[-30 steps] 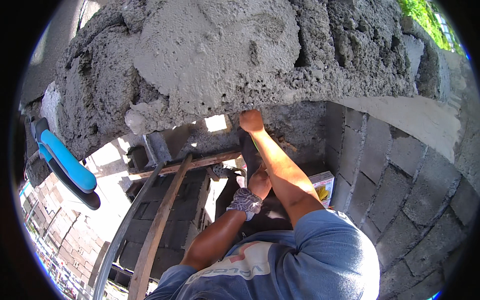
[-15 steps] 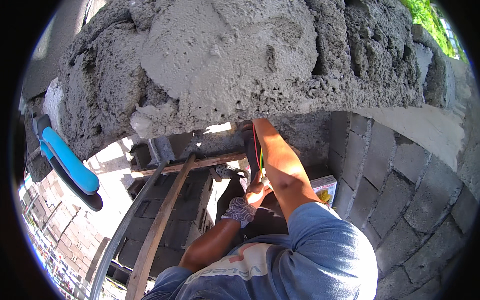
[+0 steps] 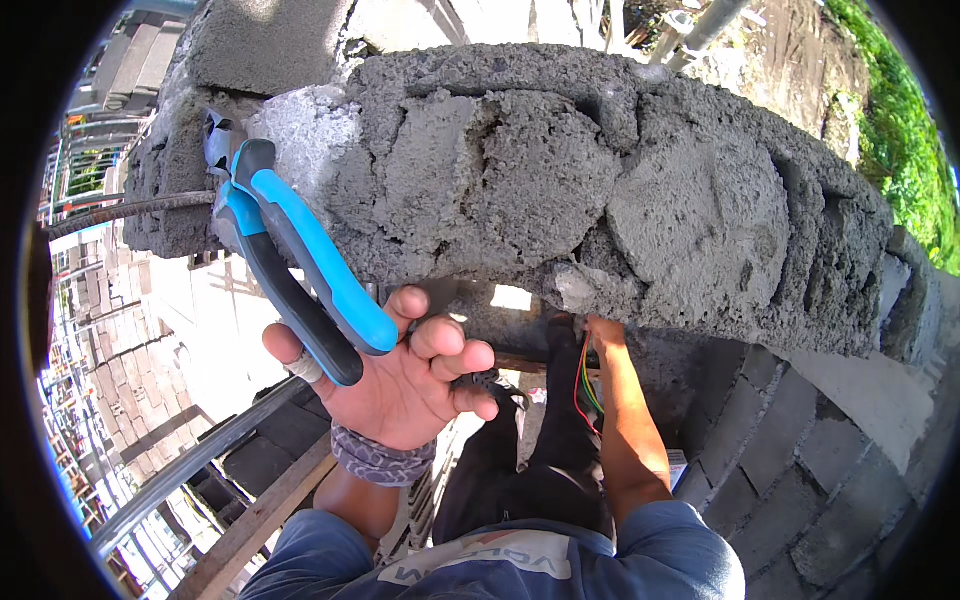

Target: The person strips insulation from multiple colored wires and inserts them into holes in a concrete block wall. They use pliers to cut and strip the wires, then push the stripped ends into the wall openings.

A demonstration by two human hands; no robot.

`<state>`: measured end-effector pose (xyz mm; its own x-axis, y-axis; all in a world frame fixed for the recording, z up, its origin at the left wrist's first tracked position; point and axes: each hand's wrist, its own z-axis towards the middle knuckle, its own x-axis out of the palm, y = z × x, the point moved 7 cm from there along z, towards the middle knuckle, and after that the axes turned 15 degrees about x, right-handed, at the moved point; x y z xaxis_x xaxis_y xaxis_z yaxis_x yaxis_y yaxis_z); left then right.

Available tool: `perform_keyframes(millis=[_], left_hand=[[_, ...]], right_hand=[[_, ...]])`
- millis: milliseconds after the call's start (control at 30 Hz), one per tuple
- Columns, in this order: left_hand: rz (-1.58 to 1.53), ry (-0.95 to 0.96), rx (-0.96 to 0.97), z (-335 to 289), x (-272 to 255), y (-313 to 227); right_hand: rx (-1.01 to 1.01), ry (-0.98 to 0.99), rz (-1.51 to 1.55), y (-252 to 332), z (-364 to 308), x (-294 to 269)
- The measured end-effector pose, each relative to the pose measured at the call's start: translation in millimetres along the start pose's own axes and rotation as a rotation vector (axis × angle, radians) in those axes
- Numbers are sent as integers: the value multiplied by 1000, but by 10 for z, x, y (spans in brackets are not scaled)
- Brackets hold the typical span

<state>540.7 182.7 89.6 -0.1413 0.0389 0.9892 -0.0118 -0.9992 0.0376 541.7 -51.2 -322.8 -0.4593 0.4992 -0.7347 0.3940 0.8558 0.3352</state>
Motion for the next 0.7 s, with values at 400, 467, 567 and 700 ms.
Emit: perform_keyframes(millis=[400,467,567,700], left_hand=[[142,-254,147,-405,338,-575],[175,-222,184,-490,220,-636],[216,-264,229,-779,-125,-653],[311,-496,180,-1348,-940,-499]], right_hand=[[32,-56,73,-232,179,133],[21,-84,87,-96,219,77],[5,-91,91,54,315,22],[36,-73,93,-90,258,9]])
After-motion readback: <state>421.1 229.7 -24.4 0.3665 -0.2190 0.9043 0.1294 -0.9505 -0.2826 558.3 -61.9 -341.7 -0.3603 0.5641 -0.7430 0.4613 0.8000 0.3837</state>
